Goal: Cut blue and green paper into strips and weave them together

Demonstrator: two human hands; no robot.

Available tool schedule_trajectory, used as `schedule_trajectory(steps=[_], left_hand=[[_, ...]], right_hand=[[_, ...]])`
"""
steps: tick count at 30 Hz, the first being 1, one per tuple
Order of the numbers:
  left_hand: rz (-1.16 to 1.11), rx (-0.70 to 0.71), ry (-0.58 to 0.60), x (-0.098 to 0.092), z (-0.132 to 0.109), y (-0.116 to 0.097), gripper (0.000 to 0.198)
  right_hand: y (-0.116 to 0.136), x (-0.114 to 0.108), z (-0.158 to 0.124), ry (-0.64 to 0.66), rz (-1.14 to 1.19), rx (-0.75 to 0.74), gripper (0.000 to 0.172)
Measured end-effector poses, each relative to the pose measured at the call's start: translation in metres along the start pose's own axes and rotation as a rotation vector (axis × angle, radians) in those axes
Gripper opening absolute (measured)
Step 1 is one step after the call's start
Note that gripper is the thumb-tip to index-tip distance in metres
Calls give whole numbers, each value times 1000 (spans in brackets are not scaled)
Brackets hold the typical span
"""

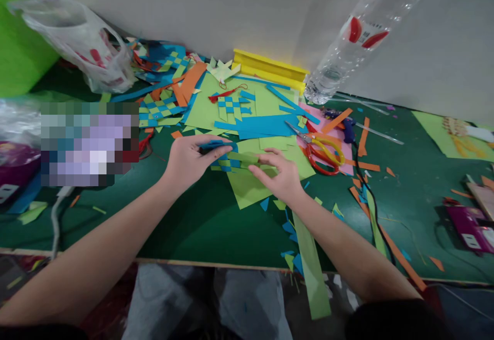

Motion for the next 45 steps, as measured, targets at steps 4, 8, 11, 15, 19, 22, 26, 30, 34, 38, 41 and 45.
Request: schedule_trajectory(steps=[4,8,11,15,19,22,26,30,34,38,41,45], left_hand=[[2,-7,-43,-4,0,5,18],[-13,-9,-86,-5,-1,8,20],[-15,1,-92,-5,-1,5,18],[-2,0,-116,-7,-3,4,17],[12,7,-123,-7,-3,6,18],[26,-4,-105,-6,-2,7,22],[8,-23,-34,0,-2,7,24],[3,-17,76,10,-1,8,27],[-51,-35,187,20,1,11,36],[-196,-32,165,21,4,13,46],[-115,-73,161,22,4,21,47],[39,-33,191,25,4,22,31]], right_hand=[[-8,1,-1,30,42,137,43],[-14,3,0,53,29,159,21],[-15,1,1,15,39,138,17],[-9,2,3,16,-1,8,17],[-6,3,2,22,-36,-74,13],[-4,0,2,14,-57,-48,9],[-1,-4,2,49,68,82,51],[-1,1,1,100,170,167,37],[-12,4,0,92,159,246,18],[-16,-13,3,-108,104,191,18],[-13,-22,4,-207,49,88,13],[-11,-23,6,-200,6,39,8]])
Point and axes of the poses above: each hand's wrist, its own z-axis towards the middle knuckle, its own x-axis out of the palm, y = z × x, the point moved 7 cm from there along z, towards the middle knuckle
